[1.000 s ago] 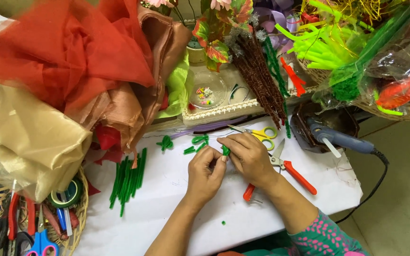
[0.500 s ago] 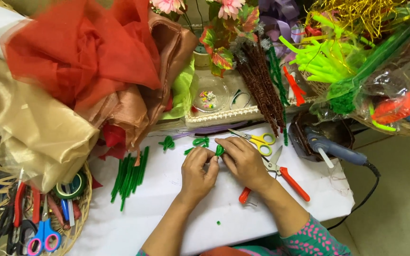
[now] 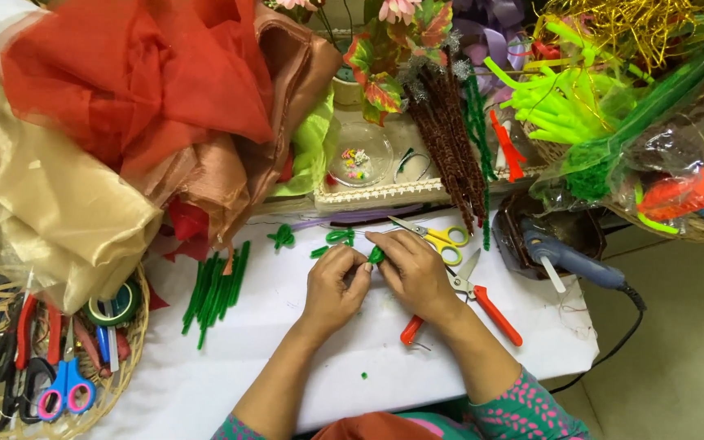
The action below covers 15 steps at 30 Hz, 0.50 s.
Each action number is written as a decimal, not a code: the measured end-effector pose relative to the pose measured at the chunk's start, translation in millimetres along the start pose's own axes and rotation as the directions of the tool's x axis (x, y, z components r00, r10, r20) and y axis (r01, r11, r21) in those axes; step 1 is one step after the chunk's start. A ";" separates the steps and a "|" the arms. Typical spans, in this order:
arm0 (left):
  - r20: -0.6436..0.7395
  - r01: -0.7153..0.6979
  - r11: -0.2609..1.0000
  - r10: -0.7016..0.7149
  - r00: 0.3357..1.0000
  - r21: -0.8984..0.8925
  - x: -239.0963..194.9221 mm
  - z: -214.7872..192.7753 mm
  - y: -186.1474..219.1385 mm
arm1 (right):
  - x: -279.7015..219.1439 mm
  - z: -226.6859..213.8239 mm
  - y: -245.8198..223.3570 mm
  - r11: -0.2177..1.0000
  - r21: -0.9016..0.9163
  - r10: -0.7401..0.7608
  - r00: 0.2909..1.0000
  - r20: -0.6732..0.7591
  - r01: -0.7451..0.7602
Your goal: Using a hot glue gun to assemble small green decorative floral components at a design station.
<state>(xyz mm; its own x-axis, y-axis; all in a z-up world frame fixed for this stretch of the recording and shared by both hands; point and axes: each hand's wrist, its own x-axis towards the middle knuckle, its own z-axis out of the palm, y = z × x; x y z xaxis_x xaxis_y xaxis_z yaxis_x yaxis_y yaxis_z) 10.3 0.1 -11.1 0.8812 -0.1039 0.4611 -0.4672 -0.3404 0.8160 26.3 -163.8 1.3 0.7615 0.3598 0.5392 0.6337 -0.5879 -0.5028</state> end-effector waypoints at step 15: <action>0.064 0.008 1.000 -0.007 0.998 -0.020 -3.3 1.8 -7.0 | -8.5 3.9 7.5 0.985 -0.151 -0.080 0.997 0.007 0.080</action>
<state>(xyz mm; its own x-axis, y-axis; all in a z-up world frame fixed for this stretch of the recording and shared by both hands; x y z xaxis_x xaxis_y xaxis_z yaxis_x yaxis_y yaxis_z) 10.7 1.0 -19.0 0.8872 -0.1610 0.4323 -0.4613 -0.3220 0.8268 25.1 -168.4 -9.7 0.7093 0.4110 0.5728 0.6650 -0.6595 -0.3503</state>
